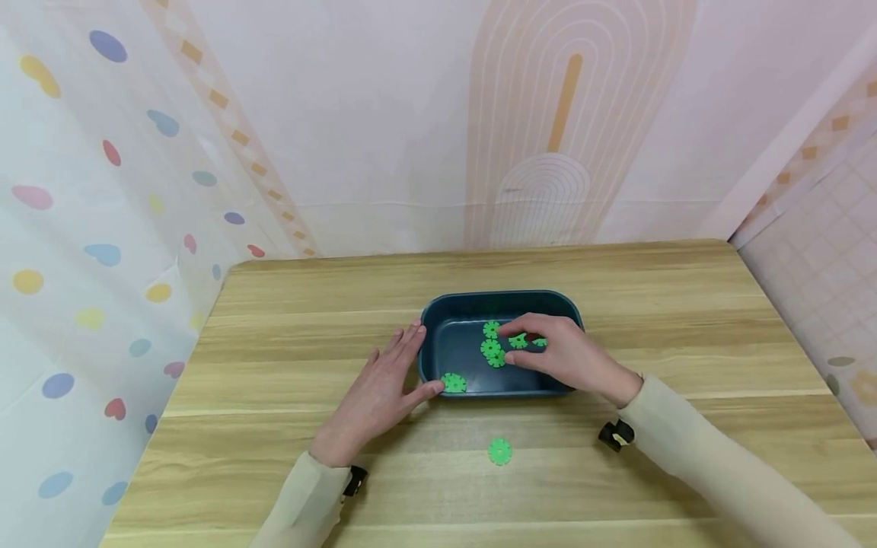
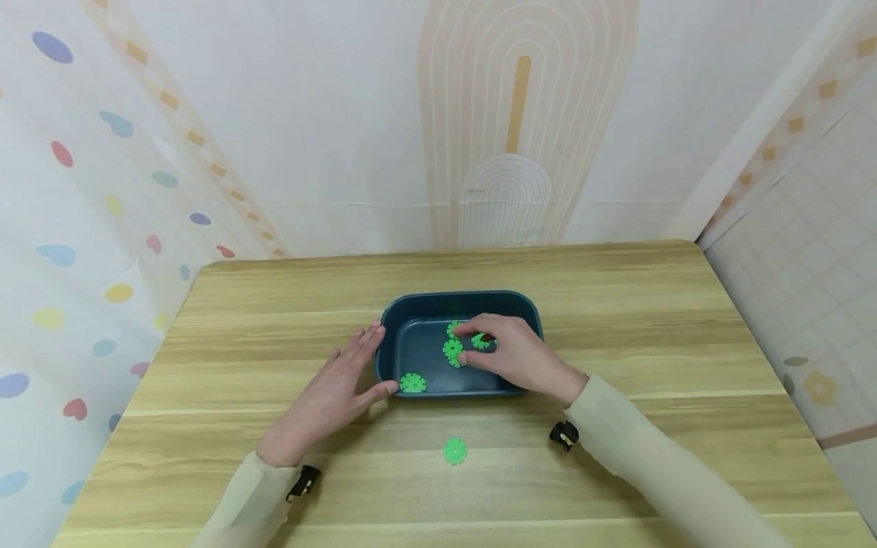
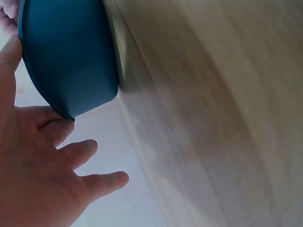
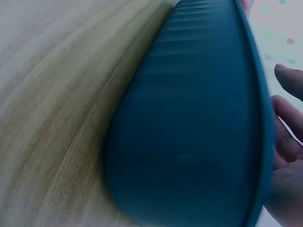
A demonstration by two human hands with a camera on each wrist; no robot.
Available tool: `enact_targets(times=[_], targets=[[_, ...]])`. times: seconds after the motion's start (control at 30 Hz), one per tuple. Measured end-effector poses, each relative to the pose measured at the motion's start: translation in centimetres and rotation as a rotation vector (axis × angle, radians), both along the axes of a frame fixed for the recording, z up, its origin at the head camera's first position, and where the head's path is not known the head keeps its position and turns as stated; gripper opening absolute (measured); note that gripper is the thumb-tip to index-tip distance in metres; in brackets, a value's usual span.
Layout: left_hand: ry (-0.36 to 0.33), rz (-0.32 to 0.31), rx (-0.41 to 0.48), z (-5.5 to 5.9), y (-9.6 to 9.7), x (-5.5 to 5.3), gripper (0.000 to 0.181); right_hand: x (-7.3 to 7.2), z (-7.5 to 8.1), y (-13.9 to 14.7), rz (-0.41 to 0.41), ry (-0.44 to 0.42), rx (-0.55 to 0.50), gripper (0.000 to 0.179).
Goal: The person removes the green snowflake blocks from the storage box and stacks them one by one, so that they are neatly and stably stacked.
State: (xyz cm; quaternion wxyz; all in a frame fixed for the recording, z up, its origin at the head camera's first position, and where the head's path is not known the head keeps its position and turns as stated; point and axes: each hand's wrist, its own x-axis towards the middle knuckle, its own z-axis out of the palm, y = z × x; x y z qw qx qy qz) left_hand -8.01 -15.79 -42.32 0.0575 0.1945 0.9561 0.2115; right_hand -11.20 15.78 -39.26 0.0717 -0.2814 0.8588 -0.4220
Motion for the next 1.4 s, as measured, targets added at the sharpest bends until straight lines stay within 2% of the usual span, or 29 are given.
enact_targets(times=[0.17,0.27,0.37,0.53,0.73,0.97,1.13,1.23,1.4], targets=[[-0.001,-0.001,-0.004,0.0,0.0,0.0,0.093,-1.2,-0.6,-0.6,-0.006,-0.006,0.044,0.038],[-0.002,-0.004,-0.005,0.0,-0.1,-0.1,0.093,-1.6,-0.3,-0.9,-0.006,-0.032,0.073,0.037],[-0.003,-0.005,-0.008,0.0,-0.1,-0.1,0.093,-1.9,0.5,-1.3,0.013,-0.048,0.095,0.037],[-0.008,-0.001,-0.011,0.0,-0.1,-0.1,0.093,-2.7,2.6,-1.8,0.063,0.009,0.144,0.034],[-0.007,0.0,-0.006,0.0,-0.1,-0.3,0.093,-4.8,4.3,-2.1,0.164,-0.009,0.217,0.032],[-0.005,-0.009,0.007,-0.3,-0.2,-0.4,0.093,-7.5,3.7,-2.3,0.258,-0.046,0.278,0.034],[-0.002,-0.01,0.006,-0.4,-0.2,-0.3,0.093,-8.9,2.9,-2.8,0.336,-0.122,0.356,0.033],[-0.003,-0.01,0.005,-0.3,-0.2,-0.2,0.093,-9.4,2.3,-3.2,0.379,-0.14,0.433,0.032],[-0.007,-0.005,0.008,-0.3,-0.2,0.0,0.093,-9.5,1.6,-3.9,0.391,-0.152,0.514,0.032]])
